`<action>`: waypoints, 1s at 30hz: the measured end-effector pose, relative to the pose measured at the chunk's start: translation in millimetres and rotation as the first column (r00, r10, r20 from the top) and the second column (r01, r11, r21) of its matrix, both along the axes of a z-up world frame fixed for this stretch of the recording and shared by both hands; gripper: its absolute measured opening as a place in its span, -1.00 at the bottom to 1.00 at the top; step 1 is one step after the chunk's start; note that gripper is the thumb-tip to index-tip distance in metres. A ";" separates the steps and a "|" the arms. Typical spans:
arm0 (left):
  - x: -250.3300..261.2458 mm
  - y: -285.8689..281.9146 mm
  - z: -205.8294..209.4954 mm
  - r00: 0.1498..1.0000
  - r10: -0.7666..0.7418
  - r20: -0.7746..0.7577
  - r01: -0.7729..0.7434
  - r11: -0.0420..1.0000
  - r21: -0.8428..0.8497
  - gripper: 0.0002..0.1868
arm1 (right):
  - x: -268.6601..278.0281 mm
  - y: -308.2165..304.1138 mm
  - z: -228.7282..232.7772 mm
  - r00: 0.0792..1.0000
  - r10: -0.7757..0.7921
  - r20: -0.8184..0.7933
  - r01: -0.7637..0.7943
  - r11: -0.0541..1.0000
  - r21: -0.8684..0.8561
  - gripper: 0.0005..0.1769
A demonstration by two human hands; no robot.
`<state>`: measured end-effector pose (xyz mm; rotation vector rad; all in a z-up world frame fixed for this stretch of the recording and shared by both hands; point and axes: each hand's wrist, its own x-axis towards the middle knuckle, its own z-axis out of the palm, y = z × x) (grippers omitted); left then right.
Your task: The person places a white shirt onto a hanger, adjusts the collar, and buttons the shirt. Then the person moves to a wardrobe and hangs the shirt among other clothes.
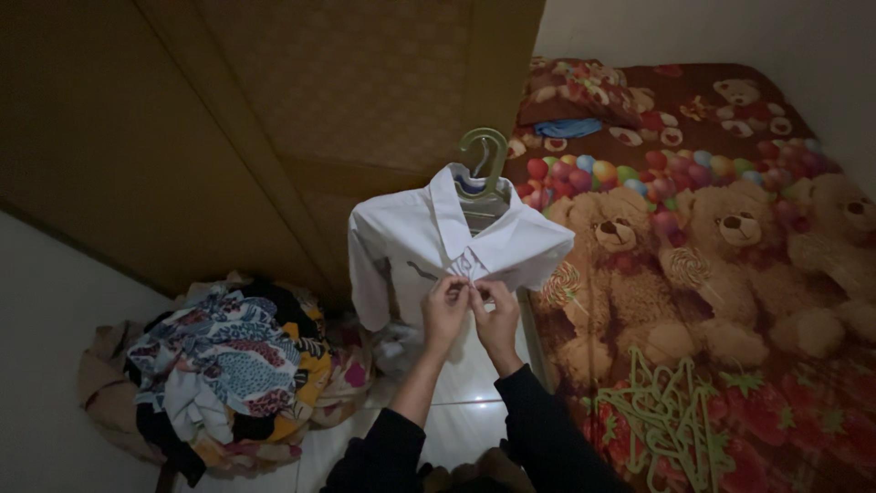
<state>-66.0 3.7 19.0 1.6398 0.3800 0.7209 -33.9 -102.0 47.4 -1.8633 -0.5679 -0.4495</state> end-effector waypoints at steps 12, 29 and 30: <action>16.0 8.4 -56.0 0.988 -0.146 -0.046 0.116 0.909 -0.400 -0.79 | 27.0 -16.0 -40.3 0.882 0.295 -0.367 -0.203 0.941 0.270 -0.84; 34.7 9.0 -78.6 0.987 -0.093 -0.132 0.049 0.953 -0.299 -0.78 | 32.8 -22.3 -10.8 0.966 0.206 -0.155 -0.212 0.977 -0.022 -0.83; 36.9 9.3 -82.1 0.987 -0.086 -0.137 0.040 0.950 -0.308 -0.79 | 32.2 -22.5 -10.3 0.962 0.211 -0.172 -0.217 0.976 -0.020 -0.84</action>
